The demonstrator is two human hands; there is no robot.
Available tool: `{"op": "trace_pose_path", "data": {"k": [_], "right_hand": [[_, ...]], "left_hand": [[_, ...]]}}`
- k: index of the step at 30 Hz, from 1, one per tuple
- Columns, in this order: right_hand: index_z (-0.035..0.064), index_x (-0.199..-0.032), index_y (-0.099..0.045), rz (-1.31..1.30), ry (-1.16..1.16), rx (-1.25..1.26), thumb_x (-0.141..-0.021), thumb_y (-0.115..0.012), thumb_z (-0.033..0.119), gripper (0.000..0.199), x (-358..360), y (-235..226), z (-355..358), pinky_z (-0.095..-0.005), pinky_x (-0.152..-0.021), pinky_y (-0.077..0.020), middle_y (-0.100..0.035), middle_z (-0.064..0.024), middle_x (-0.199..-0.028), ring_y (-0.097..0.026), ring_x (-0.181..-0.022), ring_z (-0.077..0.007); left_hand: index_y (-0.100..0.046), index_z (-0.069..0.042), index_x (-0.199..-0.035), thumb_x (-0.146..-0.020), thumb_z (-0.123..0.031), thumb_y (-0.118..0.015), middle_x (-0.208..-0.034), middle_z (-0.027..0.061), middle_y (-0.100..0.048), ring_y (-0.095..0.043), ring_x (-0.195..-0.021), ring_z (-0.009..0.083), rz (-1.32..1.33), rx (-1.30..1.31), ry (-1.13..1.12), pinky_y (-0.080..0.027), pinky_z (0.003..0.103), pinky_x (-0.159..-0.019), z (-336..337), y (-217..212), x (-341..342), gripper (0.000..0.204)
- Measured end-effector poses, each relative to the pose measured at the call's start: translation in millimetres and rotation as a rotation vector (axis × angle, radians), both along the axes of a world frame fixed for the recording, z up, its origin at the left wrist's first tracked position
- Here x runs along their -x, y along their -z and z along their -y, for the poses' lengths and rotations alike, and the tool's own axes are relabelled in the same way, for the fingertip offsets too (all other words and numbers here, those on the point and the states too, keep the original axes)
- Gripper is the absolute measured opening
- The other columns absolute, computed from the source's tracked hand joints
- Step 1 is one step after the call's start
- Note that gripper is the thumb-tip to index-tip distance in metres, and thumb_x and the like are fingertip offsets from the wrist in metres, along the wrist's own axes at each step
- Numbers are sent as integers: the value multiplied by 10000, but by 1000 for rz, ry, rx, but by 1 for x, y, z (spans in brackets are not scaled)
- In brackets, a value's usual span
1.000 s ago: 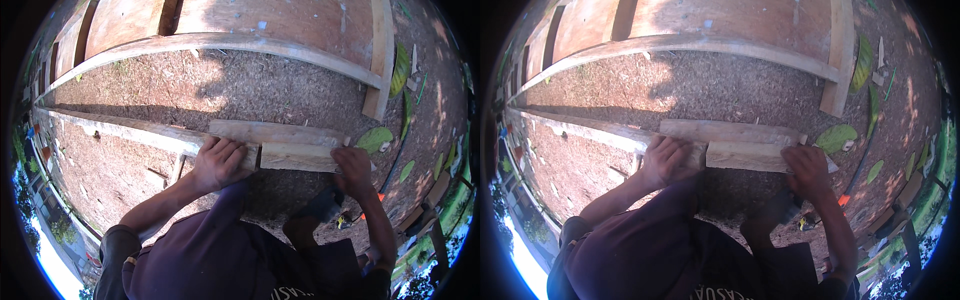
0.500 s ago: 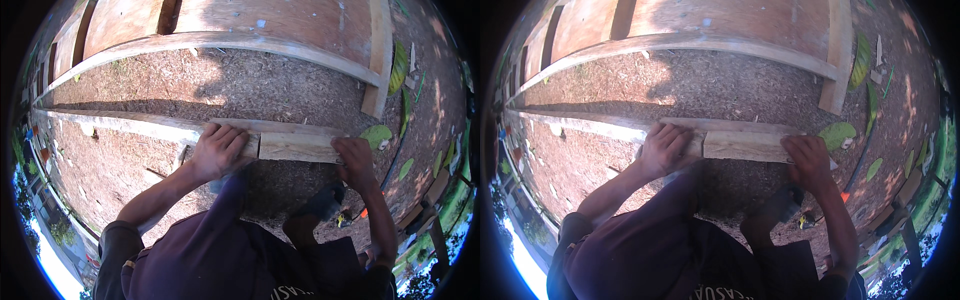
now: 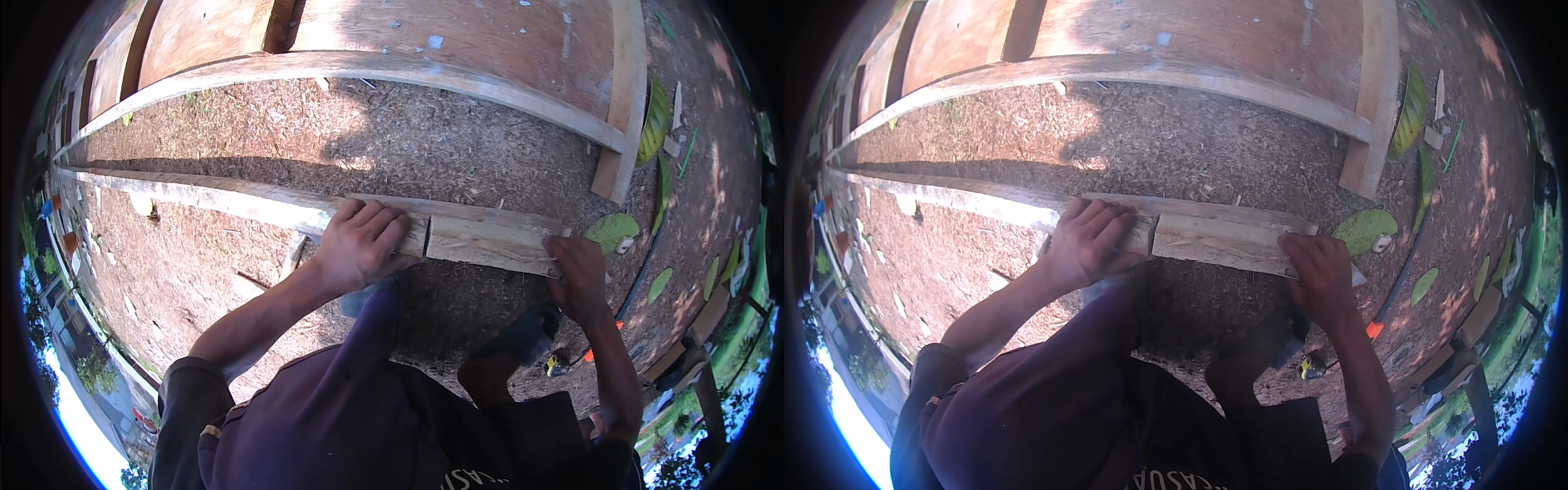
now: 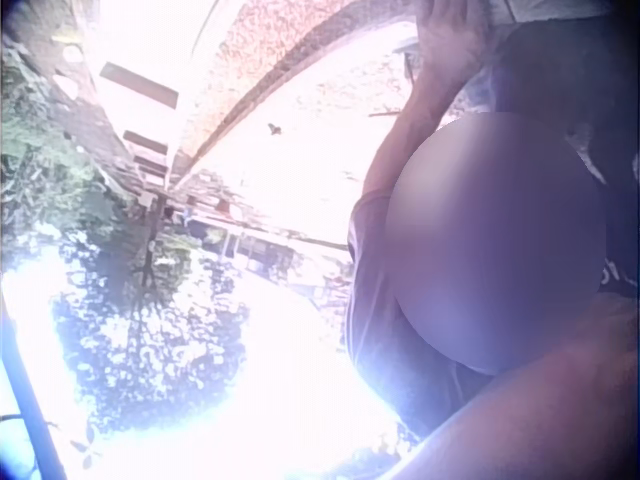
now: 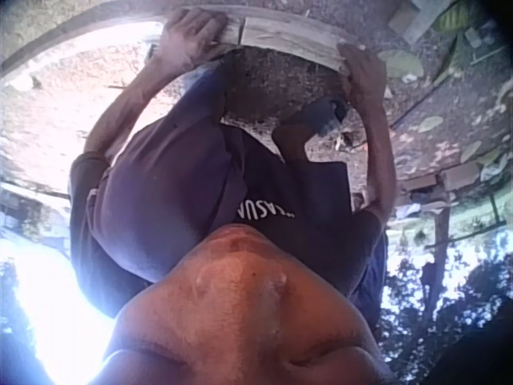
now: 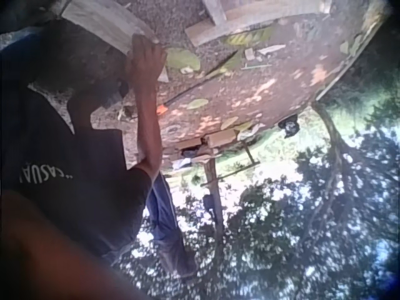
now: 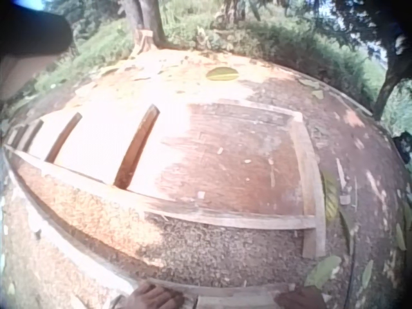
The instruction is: The person assembles a wooden frame by fitting small wooden pieces into slots, using a hammer to secure them, and measuring with a tape measure. The person adjusts and aligns the pieces to ensure a proper fit.
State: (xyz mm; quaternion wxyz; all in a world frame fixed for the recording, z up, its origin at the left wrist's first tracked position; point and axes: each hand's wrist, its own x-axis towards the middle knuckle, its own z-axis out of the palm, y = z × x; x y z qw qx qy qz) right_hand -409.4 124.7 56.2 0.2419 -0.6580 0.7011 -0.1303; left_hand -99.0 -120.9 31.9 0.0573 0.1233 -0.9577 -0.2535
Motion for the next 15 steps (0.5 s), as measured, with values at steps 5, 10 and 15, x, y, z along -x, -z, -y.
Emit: {"op": "trace_pose_path", "data": {"k": [5,10,15], "right_hand": [[55,-1319,-634,-6,-8,32,-614,-777,28,720,0,1,2,-473,-946,-470,-678,-92,-1274,-620,-1122,-310],[52,-1318,-635,-6,-29,40,-622,-764,18,708,2,0,7,-471,-937,-470,-677,-89,-1267,-621,-1110,-307],[57,-1319,-637,-29,-36,33,-627,-765,15,705,1,-1,9,-469,-942,-473,-680,-79,-1249,-622,-1093,-300]], "left_hand": [[-667,-44,-1093,-718,-370,-845,-1008,61,-668,-649,-926,223,18,0,-6,-464,382,-815,0,-1,3,528],[-653,-69,-1106,-713,-374,-847,-1041,48,-656,-639,-965,217,52,28,12,-459,385,-834,0,1,3,534],[-636,-82,-1161,-714,-395,-847,-1080,39,-640,-629,-1017,219,106,20,36,-457,392,-852,1,2,2,585]]}}
